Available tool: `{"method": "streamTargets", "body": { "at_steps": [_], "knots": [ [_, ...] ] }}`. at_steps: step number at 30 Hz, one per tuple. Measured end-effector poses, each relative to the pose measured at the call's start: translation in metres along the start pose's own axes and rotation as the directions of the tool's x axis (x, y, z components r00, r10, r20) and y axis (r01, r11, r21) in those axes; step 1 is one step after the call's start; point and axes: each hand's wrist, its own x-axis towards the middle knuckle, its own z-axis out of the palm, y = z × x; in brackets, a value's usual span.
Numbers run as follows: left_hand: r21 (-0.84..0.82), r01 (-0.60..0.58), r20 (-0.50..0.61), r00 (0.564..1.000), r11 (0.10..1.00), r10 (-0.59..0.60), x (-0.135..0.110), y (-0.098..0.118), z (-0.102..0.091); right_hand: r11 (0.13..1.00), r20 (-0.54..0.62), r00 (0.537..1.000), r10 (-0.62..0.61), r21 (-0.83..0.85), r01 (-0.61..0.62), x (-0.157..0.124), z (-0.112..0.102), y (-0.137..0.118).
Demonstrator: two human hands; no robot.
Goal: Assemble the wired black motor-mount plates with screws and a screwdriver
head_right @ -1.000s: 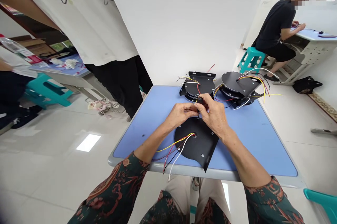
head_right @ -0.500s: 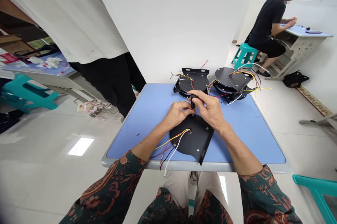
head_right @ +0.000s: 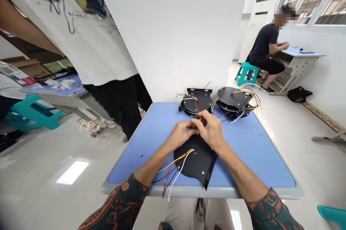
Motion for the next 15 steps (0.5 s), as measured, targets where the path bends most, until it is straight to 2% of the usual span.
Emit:
{"method": "streamTargets", "body": {
  "at_steps": [3,8,15],
  "knots": [
    [0.085,0.020,-0.013,1.000,0.996,-0.019,-0.0010,-0.0017,0.0053,0.999,-0.041,0.998,-0.049,-0.018,0.048,-0.0028,0.0033,0.0010],
    [0.124,-0.010,0.000,1.000,0.992,0.010,-0.0016,-0.0002,0.0076,0.994,0.009,0.995,-0.101,0.046,0.100,-0.0033,-0.0012,0.0073],
    [0.172,-0.044,0.049,0.998,0.984,0.036,-0.0032,0.0049,0.0062,0.999,-0.029,1.000,-0.006,0.039,0.007,-0.0048,0.0006,0.0030]
  ]
}}
